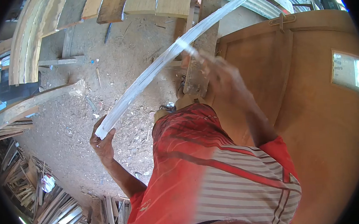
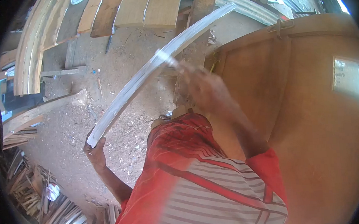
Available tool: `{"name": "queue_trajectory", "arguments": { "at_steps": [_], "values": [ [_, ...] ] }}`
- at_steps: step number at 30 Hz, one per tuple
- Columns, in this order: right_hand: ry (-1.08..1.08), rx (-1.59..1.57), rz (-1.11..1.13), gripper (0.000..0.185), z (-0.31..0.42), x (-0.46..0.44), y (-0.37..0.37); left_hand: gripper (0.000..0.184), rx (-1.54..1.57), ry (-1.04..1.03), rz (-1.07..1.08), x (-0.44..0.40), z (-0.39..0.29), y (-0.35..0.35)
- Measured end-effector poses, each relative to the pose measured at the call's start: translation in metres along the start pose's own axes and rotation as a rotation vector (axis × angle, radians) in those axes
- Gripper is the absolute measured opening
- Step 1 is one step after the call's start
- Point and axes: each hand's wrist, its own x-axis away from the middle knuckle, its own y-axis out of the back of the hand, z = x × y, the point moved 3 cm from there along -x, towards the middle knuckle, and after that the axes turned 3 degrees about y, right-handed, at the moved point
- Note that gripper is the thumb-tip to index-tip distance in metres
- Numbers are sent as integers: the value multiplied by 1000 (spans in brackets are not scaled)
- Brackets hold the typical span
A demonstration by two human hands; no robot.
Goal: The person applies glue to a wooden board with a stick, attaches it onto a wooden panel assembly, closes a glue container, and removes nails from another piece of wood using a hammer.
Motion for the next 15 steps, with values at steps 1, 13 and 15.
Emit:
{"name": "queue_trajectory", "arguments": {
  "at_steps": [1, 13, 15],
  "values": [
    [-114, 12, -56, 46, -24, -6, 9, 54, 18, 17, 4, -1, -3, 0],
    [-141, 78, -29, 40, -44, -16, 37, 53, 12, -2, -12, -1, -10, 1],
    [-210, 182, -155, 40, -88, -22, 51, 53, 32, 12, -19, -2, -1, 8]
  ]
}}
